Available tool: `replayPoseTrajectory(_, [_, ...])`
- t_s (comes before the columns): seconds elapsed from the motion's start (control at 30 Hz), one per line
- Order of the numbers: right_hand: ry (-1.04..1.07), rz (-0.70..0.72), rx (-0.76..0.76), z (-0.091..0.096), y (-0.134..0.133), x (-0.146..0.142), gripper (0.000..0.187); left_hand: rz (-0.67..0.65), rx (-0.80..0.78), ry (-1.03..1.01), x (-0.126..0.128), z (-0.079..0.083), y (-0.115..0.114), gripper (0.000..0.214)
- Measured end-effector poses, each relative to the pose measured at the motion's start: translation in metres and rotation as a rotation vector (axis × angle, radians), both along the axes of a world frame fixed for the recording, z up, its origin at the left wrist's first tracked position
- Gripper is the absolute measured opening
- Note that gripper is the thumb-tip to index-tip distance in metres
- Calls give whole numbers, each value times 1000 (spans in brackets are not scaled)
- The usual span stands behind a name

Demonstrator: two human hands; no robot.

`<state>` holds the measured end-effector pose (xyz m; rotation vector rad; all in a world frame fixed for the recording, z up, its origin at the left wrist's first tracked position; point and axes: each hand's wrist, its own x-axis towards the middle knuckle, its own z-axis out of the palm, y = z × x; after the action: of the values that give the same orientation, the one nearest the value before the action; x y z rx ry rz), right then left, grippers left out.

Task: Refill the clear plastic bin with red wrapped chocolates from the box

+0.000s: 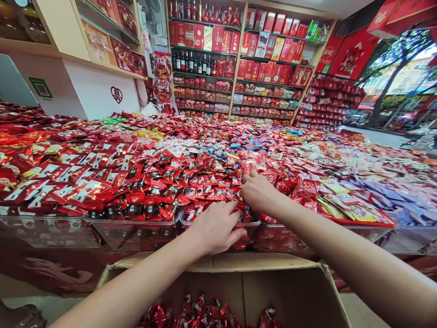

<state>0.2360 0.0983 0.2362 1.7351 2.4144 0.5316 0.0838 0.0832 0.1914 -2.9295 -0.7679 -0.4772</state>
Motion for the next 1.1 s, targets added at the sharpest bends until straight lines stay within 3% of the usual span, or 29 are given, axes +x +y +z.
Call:
replayPoseTrajectory(0.27, [18,6,-20,-13,6,0,25,57,24,37,2,-1,1,41])
replayPoseTrajectory(0.53, [66,-3,-72,-5,11,8,22,-25,-24,77,-1,10,-3,39])
replayPoseTrajectory(0.8, [63,-18,-92,-14,26,1,23,127,-77,40,8,11,22,57])
replayPoseTrajectory(0.97, [68,9,-120,-14,27,7,25,113,-163,98,6,7,24,65])
replayPoseTrajectory(1.1, [110,33,-76,-9,22,15,26,96,-175,55,1,12,21,58])
